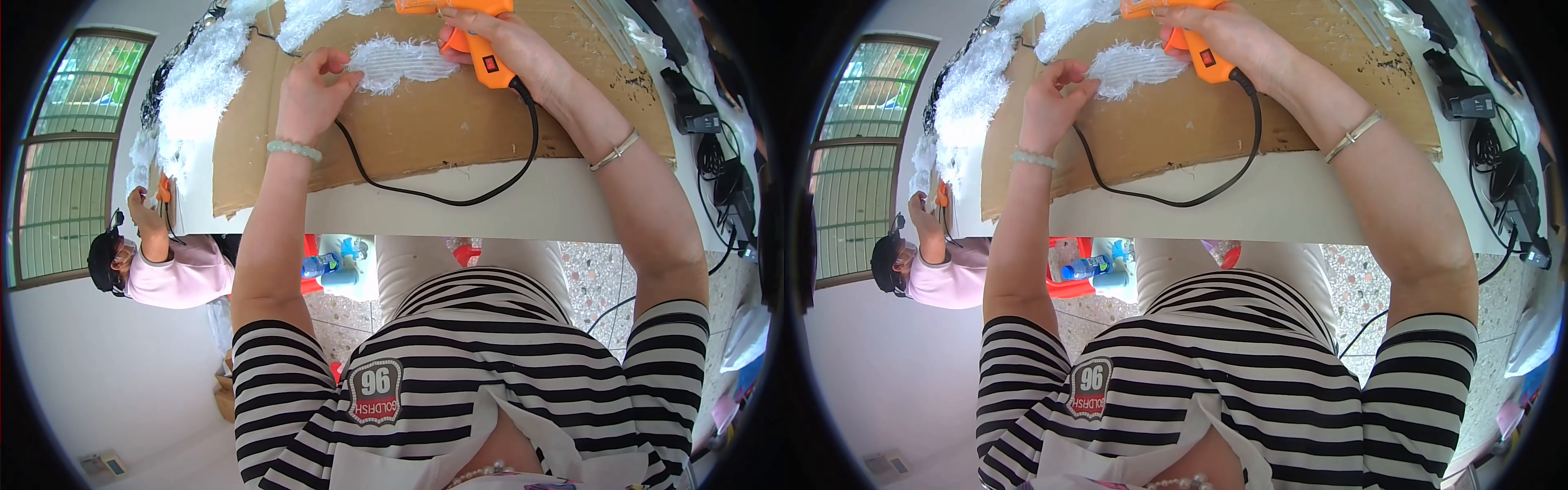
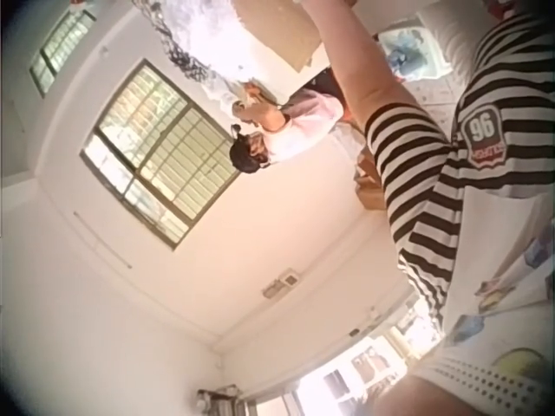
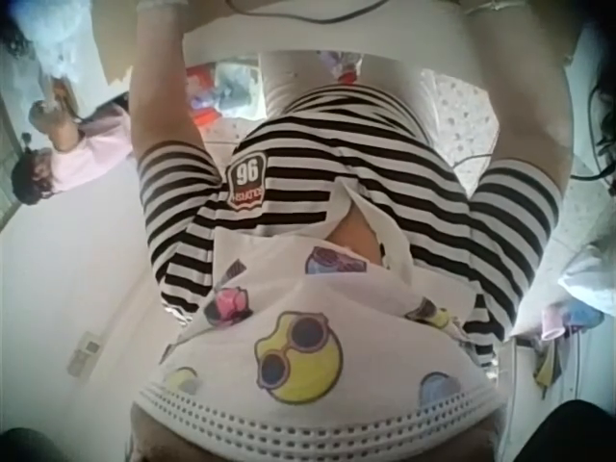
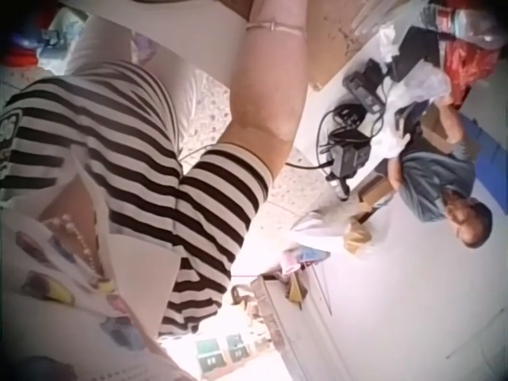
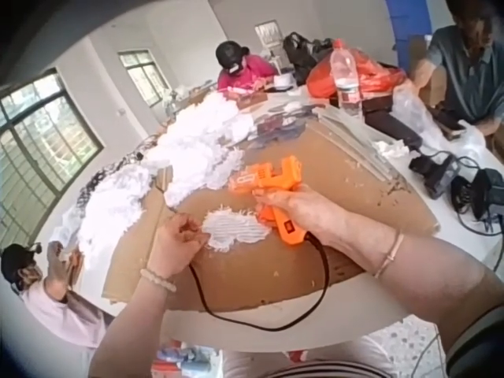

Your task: Using a hot glue gun to attach white stuffing to a cardboard base at a production table.

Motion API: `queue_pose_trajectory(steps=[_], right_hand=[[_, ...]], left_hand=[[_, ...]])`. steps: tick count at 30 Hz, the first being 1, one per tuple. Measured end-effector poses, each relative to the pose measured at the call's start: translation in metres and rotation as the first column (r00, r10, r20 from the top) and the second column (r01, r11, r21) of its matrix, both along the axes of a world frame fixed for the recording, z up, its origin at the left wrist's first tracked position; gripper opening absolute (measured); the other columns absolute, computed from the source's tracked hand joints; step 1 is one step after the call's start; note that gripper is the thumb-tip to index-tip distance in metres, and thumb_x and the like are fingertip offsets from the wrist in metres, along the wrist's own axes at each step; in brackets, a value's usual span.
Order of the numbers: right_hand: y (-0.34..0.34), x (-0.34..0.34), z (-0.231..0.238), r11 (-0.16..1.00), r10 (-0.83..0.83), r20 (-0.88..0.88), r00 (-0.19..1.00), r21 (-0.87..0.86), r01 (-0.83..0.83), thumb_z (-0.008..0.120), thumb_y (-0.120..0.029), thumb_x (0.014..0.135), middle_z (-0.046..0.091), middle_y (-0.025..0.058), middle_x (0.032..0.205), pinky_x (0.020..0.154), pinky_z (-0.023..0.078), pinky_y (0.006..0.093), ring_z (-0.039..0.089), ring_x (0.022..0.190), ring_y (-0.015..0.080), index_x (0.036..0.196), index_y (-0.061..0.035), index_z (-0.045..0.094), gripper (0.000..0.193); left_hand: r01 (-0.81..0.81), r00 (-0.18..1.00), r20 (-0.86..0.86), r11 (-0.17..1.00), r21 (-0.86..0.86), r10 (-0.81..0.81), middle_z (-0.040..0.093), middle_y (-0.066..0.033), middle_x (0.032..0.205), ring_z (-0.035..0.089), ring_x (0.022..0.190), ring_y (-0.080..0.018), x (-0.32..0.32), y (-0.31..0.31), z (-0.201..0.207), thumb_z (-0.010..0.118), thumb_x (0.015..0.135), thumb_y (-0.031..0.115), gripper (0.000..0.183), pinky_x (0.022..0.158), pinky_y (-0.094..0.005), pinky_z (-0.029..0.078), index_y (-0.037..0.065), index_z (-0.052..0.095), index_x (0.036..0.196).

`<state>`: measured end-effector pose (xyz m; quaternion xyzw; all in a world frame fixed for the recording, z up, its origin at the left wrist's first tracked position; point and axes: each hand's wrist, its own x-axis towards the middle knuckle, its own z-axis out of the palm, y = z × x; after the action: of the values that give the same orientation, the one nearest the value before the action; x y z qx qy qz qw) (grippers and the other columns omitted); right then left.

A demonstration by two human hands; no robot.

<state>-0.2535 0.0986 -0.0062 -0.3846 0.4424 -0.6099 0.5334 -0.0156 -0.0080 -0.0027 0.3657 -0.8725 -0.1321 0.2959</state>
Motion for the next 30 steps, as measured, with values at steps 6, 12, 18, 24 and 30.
queue_pose_trajectory(steps=[6,12,18,24,30], right_hand=[[-0.002,-0.001,-0.005,1.0,-0.015,0.027,1.0,-0.003,0.015,0.057,-0.022,0.093,0.063,0.0047,0.09,0.07,0.047,0.0263,0.059,0.08,0.0133,0.109,-0.0024,0.06,0.025],[-0.002,-0.001,-0.003,1.0,0.014,0.016,1.0,0.001,-0.014,0.056,-0.021,0.094,0.062,0.0055,0.089,0.071,0.047,0.0269,0.059,0.08,0.0145,0.11,-0.0011,0.059,0.026],[-0.003,-0.001,-0.001,1.0,0.008,0.008,1.0,0.014,-0.008,0.056,-0.021,0.094,0.062,0.0056,0.089,0.07,0.047,0.0271,0.059,0.08,0.0146,0.11,-0.0013,0.059,0.026],[-0.001,0.001,0.0,0.999,-0.029,0.01,1.0,0.015,0.029,0.057,-0.022,0.093,0.062,0.0059,0.088,0.07,0.048,0.0268,0.059,0.079,0.0146,0.11,-0.0023,0.059,0.026],[-0.005,0.0,-0.004,1.0,-0.004,-0.011,1.0,-0.01,0.004,0.057,-0.022,0.094,0.062,0.0058,0.088,0.07,0.048,0.0264,0.059,0.079,0.0145,0.111,-0.0026,0.059,0.026]], left_hand=[[0.13,0.971,0.217,0.986,-0.103,-0.105,0.065,-0.0061,0.08,0.06,0.078,-0.0216,-0.005,-0.008,0.003,0.071,0.077,0.016,0.016,0.069,-0.0324,0.05,0.007,0.069,0.09],[-0.047,0.993,-0.098,0.973,0.228,0.071,0.067,-0.0046,0.083,0.061,0.071,-0.0197,-0.006,-0.011,0.005,0.067,0.081,0.013,0.009,0.066,-0.0293,0.049,0.007,0.07,0.087],[0.122,0.976,0.2,0.974,-0.189,-0.083,0.067,-0.0048,0.084,0.063,0.076,-0.0182,0.0,-0.017,-0.002,0.065,0.083,0.011,0.01,0.067,-0.0276,0.048,0.006,0.07,0.09],[0.157,0.971,0.19,0.986,-0.062,-0.143,0.067,-0.0089,0.082,0.063,0.076,-0.0218,-0.002,-0.015,0.011,0.063,0.082,0.009,0.011,0.07,-0.029,0.05,0.005,0.07,0.09],[0.059,0.995,0.07,0.992,0.109,-0.067,0.068,-0.0117,0.079,0.063,0.069,-0.0223,-0.003,-0.019,0.006,0.065,0.081,0.014,0.015,0.066,-0.0304,0.05,0.003,0.07,0.09]])
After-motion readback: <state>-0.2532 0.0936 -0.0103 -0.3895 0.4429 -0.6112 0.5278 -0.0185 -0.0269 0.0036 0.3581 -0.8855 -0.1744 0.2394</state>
